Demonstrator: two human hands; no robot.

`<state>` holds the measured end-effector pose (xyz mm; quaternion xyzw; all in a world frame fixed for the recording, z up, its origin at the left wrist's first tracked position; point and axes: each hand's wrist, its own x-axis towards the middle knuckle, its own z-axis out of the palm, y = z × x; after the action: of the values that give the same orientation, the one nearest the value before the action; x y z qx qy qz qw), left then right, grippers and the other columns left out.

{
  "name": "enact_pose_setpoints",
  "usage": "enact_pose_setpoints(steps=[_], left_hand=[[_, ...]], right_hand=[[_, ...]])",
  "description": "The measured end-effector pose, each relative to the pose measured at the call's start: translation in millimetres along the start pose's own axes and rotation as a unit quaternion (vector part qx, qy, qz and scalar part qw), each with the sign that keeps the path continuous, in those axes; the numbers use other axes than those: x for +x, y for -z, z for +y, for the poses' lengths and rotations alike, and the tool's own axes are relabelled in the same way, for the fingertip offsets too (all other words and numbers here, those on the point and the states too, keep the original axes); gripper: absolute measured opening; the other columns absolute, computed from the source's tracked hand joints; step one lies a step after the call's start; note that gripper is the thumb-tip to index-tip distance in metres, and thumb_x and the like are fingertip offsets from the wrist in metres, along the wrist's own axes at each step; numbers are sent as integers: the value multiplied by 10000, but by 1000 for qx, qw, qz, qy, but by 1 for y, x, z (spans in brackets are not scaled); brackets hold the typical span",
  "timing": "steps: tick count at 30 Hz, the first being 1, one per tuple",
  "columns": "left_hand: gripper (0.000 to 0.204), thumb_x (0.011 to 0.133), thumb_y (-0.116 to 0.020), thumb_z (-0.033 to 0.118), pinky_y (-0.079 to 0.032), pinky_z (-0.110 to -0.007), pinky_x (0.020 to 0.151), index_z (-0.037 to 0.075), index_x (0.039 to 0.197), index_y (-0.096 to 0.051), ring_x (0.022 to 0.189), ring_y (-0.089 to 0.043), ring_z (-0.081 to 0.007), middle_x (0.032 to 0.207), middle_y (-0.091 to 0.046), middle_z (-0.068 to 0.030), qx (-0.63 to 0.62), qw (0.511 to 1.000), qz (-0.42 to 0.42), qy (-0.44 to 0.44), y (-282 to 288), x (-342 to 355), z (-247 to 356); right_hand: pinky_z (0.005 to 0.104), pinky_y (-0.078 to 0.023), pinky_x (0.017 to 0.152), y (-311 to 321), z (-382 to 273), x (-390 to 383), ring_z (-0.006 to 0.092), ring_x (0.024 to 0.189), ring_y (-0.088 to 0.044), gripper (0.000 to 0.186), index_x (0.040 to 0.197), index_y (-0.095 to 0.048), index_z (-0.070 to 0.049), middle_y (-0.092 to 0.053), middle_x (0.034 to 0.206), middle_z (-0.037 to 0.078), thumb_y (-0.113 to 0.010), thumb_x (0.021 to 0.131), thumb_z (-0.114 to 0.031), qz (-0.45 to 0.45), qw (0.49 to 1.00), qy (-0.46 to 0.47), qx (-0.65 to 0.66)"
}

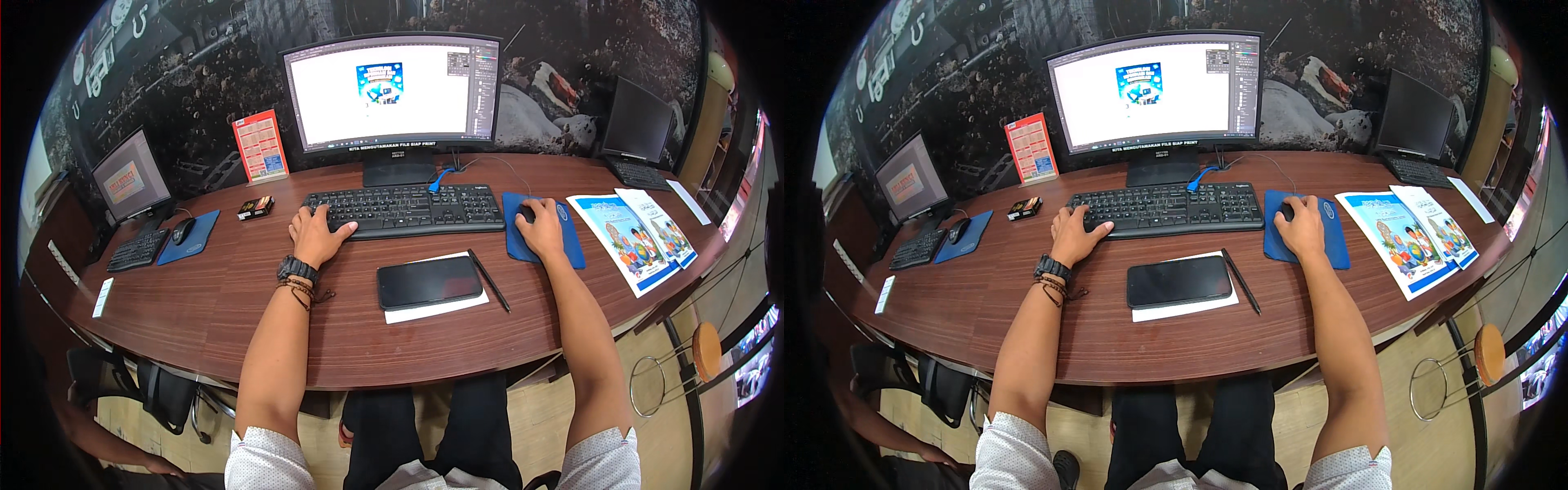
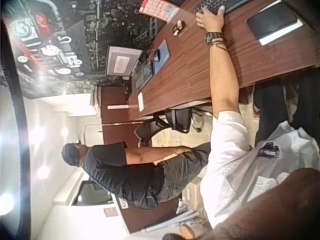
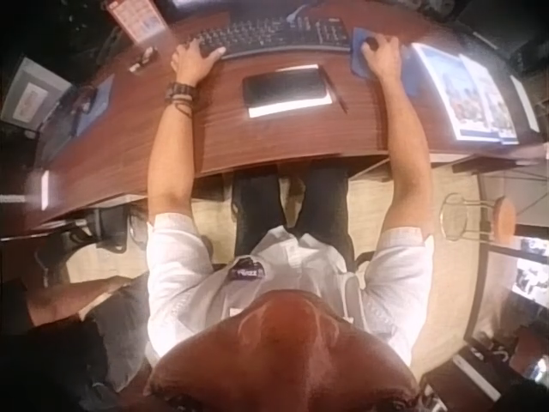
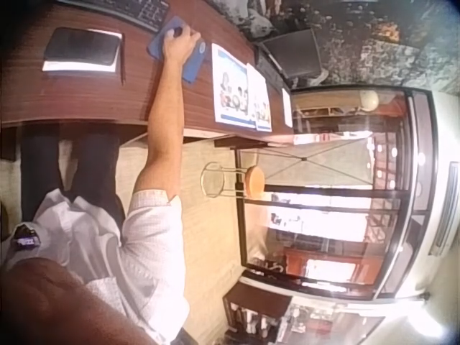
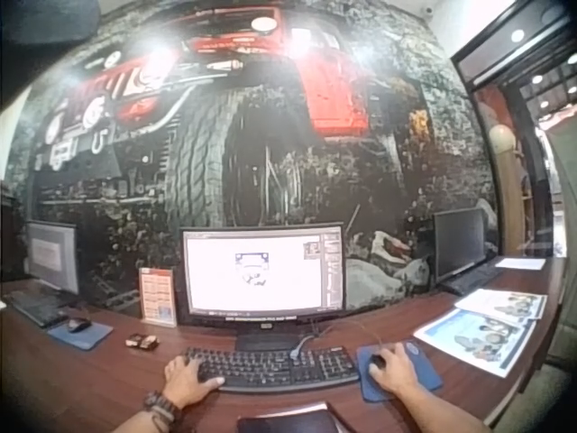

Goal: Using a computer to perform graphic design tasks with keyboard and mouse.

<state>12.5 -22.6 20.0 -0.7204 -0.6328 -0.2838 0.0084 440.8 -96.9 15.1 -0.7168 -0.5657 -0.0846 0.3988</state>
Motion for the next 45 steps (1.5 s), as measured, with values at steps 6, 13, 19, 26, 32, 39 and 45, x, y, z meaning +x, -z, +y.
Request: enact_pose_setpoints(steps=[6,13,19,26,32,39,45], left_hand=[[800,810,-712,613,-260,-556,1107,25,1333,-572,1298,-372,-451,1339,-451,-278,0,1000,1,-1,-1,1,0],[792,812,-711,608,-256,-556,1111,26,1332,-575,1309,-367,-447,1344,-455,-281,-3,1000,2,0,0,1,-1],[797,808,-713,609,-255,-555,1112,22,1330,-576,1302,-379,-455,1337,-461,-289,2,1000,5,0,-3,2,-1],[801,803,-721,608,-258,-552,1110,20,1328,-577,1300,-381,-456,1355,-452,-297,-4,1000,2,-1,-1,2,-1],[808,799,-724,611,-260,-549,1109,19,1328,-577,1306,-376,-453,1355,-455,-297,3,1000,-5,6,1,2,0],[830,797,-721,632,-281,-535,1121,30,1348,-567,1315,-386,-448,1369,-452,-284,13,1000,-21,19,4,3,4],[873,778,-723,659,-288,-538,1117,25,1354,-557,1307,-386,-457,1371,-446,-288,19,999,-18,27,4,1,4]], right_hand=[[461,-509,927,-1,3,1,378,1082,-613,371,1153,-696,-91,-564,1208,176,-702,816,-245,-1,1000,4,-2],[454,-507,929,0,0,1,371,1088,-607,362,1139,-700,-86,-563,1205,173,-704,815,-247,-4,1000,4,9],[451,-509,926,-3,4,1,370,1090,-606,361,1131,-702,-88,-564,1199,171,-707,809,-251,-1,1000,10,6],[470,-490,956,4,-7,-1,382,1152,-566,344,1122,-708,-106,-561,1199,168,-706,815,-261,-14,1000,-4,4],[476,-406,1026,2,-24,7,355,1217,-492,234,1018,-731,-112,-580,1156,147,-677,791,-127,6,979,205,18],[441,-374,1035,-19,-46,19,322,1179,-508,194,910,-756,-115,-604,1083,116,-633,783,-37,-73,965,252,-24],[444,-387,1012,-38,-48,13,320,1161,-519,185,907,-753,-108,-605,1078,111,-612,809,-38,-46,983,174,28]])
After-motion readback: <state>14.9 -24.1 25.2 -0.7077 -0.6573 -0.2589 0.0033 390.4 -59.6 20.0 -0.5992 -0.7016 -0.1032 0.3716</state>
